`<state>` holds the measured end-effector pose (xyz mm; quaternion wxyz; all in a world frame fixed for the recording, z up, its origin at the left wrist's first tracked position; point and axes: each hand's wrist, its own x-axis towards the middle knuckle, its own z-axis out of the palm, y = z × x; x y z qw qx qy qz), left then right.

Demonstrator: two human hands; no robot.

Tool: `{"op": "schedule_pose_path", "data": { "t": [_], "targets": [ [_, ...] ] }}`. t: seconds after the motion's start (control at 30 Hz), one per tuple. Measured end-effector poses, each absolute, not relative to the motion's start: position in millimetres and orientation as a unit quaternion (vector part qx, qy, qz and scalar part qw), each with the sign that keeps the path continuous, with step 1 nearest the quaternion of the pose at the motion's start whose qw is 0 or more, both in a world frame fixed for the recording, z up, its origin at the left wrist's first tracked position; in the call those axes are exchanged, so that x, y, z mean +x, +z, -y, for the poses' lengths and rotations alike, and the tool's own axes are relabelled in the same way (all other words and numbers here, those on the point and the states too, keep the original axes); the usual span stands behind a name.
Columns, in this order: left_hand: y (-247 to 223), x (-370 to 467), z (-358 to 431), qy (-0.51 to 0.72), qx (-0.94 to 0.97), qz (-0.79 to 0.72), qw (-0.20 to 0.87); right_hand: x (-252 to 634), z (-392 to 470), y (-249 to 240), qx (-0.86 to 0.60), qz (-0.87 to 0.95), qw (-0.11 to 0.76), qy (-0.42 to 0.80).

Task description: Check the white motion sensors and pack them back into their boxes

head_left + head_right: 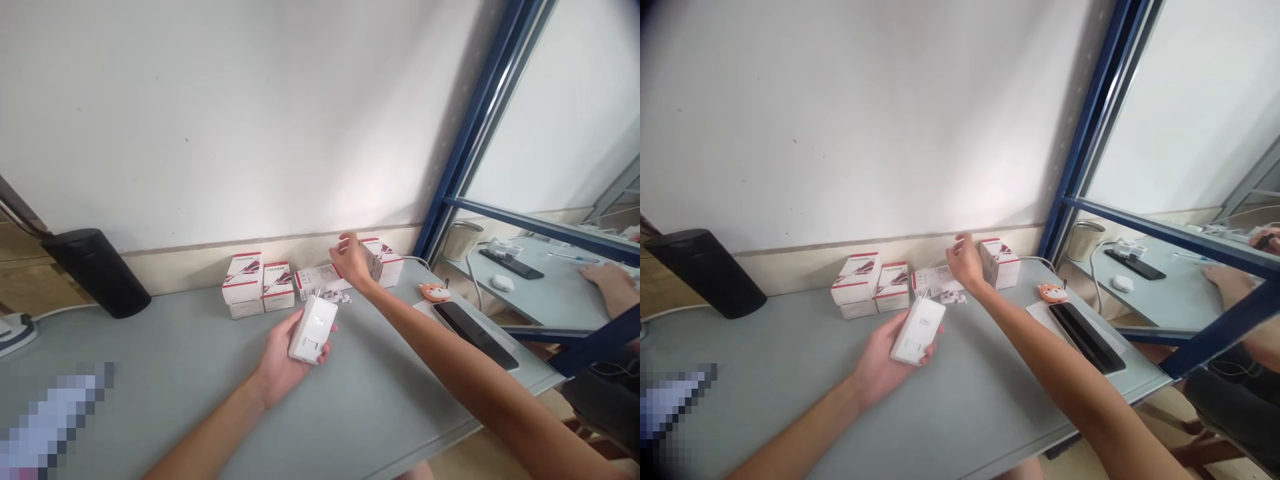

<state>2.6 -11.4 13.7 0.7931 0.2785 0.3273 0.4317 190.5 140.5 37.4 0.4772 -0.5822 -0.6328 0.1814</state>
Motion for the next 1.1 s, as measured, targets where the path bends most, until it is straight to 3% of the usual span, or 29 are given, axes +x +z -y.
{"op": "schedule_pose_path", "data": {
  "t": [0.1, 0.23, 0.47, 0.67, 0.83, 1.1],
  "targets": [
    [16.3, -0.6, 11.0, 0.451, 0.287, -0.315, 0.784, 183.1, -144.8, 36.8, -0.592, 0.655, 0.447, 0.144],
    [19.9, -6.2, 9.9, 0.462, 0.27, -0.319, 0.782, 189.3, -118.4, 31.5, -0.547, 0.687, 0.477, 0.035],
    [15.4, -7.2, 11.6, 0.437, 0.348, -0.378, 0.738, 213.9, -73.7, 19.3, -0.476, 0.762, 0.396, 0.189],
    [15.9, -5.7, 11.1, 0.41, 0.384, -0.39, 0.73, 224.4, -83.3, -1.9, -0.437, 0.836, 0.331, 0.023],
    [17.4, -5.2, 8.3, 0.421, 0.356, -0.387, 0.739, 223.8, -80.0, -2.6, -0.442, 0.852, 0.28, 0.0],
    [16.9, -6.1, 9.3, 0.429, 0.327, -0.42, 0.73, 222.2, -70.5, 14.0, -0.458, 0.821, 0.34, -0.005]
  ]
}}
